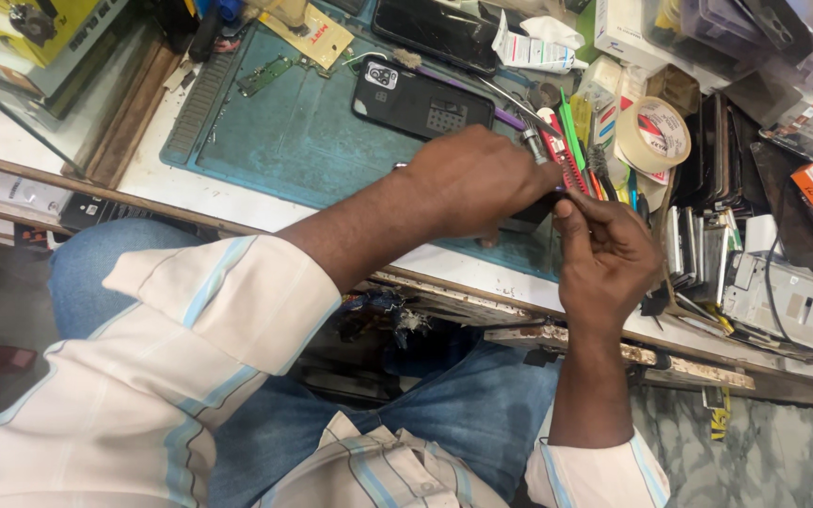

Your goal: The person uses a screwdriver to remove screws from the back of a disassembled smartphone, then uses tweezers to adjust internal components near the camera module. The person also uses a plastic pry tool to separate the screen from the frame and repositions internal parts.

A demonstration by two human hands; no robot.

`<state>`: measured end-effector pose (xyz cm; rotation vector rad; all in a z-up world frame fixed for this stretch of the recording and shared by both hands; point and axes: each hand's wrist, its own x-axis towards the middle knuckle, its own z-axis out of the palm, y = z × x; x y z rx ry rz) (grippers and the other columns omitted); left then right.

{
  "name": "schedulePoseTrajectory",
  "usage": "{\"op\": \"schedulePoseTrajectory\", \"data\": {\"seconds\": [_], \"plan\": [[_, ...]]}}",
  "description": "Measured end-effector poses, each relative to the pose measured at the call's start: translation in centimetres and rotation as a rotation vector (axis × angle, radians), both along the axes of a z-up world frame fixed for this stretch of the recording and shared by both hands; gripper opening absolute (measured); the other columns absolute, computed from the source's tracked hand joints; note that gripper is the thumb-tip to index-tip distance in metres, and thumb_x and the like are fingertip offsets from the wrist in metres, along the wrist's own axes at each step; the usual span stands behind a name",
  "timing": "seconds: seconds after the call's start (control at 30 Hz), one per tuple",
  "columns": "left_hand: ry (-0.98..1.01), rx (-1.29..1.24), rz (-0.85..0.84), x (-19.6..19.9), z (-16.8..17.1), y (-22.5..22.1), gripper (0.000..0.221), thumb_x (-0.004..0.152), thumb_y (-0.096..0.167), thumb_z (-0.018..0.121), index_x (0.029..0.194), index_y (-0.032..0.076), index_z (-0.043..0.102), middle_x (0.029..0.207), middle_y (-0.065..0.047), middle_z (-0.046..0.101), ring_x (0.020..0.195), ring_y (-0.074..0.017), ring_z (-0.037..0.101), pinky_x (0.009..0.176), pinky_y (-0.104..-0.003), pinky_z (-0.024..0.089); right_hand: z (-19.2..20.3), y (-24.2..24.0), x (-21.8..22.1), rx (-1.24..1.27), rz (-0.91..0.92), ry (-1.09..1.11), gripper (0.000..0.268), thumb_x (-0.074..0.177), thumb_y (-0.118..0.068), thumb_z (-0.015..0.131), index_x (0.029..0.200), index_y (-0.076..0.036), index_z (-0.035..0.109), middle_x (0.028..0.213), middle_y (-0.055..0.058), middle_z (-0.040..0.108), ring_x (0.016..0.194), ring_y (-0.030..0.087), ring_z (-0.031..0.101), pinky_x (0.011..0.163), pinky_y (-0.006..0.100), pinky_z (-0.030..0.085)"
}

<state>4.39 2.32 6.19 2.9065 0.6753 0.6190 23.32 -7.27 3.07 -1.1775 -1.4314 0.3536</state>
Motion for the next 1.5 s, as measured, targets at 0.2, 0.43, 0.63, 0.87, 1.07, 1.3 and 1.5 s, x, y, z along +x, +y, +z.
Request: {"op": "schedulePoseTrajectory", "data": {"seconds": [0.2,0.43,0.63,0.87,1.07,1.3,1.5], "plan": [[-0.016,0.016,-0.006,0.9,-0.8,-0.5,0.039,0.076,0.018,0.078,0.113,0.010,0.068,0.089,-0.012,0.075,0.087,-0.0331,0.074,0.073,-0.049,0.057,1.7,-0.5,1.4,-0.011,0.039,-0.304,0.015,0.100,0.011,0.074,0.115,0.007,0.075,0.105,0.010,0.072,0.095,0.014,0.073,0.083,0.022,0.059],[-0.032,0.021,0.046,1.0,-1.3,-0.9,0.021,0.082,0.015,0.073,0.103,0.010,0.071,0.087,-0.012,0.075,0.085,-0.0337,0.074,0.074,-0.049,0.058,1.0,-0.7,1.3,-0.062,0.115,-0.110,0.015,0.100,0.013,0.072,0.114,0.005,0.074,0.108,0.011,0.071,0.095,0.012,0.071,0.084,0.022,0.060],[-0.087,0.019,0.080,1.0,-1.5,-1.3,0.011,0.087,0.015,0.066,0.092,0.010,0.073,0.085,-0.013,0.075,0.083,-0.0335,0.074,0.073,-0.048,0.059,2.0,-1.0,1.2,-0.038,0.092,-0.287,0.016,0.098,0.012,0.073,0.110,0.002,0.076,0.106,0.011,0.068,0.093,0.013,0.069,0.079,0.024,0.058],[-0.111,-0.020,0.089,1.4,-1.6,-1.4,0.012,0.086,0.014,0.066,0.091,0.010,0.075,0.086,-0.012,0.076,0.085,-0.0332,0.074,0.073,-0.048,0.059,3.9,-0.8,1.7,0.066,0.054,-0.758,0.024,0.088,0.007,0.078,0.107,-0.006,0.078,0.093,0.009,0.070,0.086,0.020,0.070,0.075,0.033,0.053],[-0.034,-0.042,0.126,-0.5,0.3,-1.5,0.023,0.072,0.021,0.081,0.093,0.012,0.076,0.093,-0.012,0.075,0.089,-0.0327,0.073,0.076,-0.049,0.058,4.9,-0.9,1.3,-0.029,0.097,-0.693,0.026,0.089,0.008,0.075,0.110,-0.007,0.079,0.094,0.008,0.070,0.083,0.017,0.070,0.070,0.031,0.053],[-0.118,-0.451,0.115,-4.2,0.8,-1.4,0.031,0.074,0.022,0.085,0.104,0.017,0.078,0.095,-0.007,0.077,0.097,-0.0314,0.070,0.083,-0.049,0.053,5.5,-1.4,0.6,-0.018,0.140,-0.677,0.026,0.094,0.006,0.074,0.114,-0.009,0.077,0.103,0.008,0.070,0.093,0.017,0.072,0.077,0.030,0.057],[-0.147,-0.418,0.094,-4.0,0.3,-1.2,0.027,0.076,0.015,0.082,0.103,0.014,0.079,0.095,-0.010,0.077,0.097,-0.0318,0.073,0.085,-0.048,0.056,5.5,-1.0,0.0,0.044,0.062,-0.850,0.025,0.091,0.003,0.081,0.111,-0.012,0.079,0.093,0.007,0.068,0.084,0.021,0.069,0.073,0.035,0.052]]}}
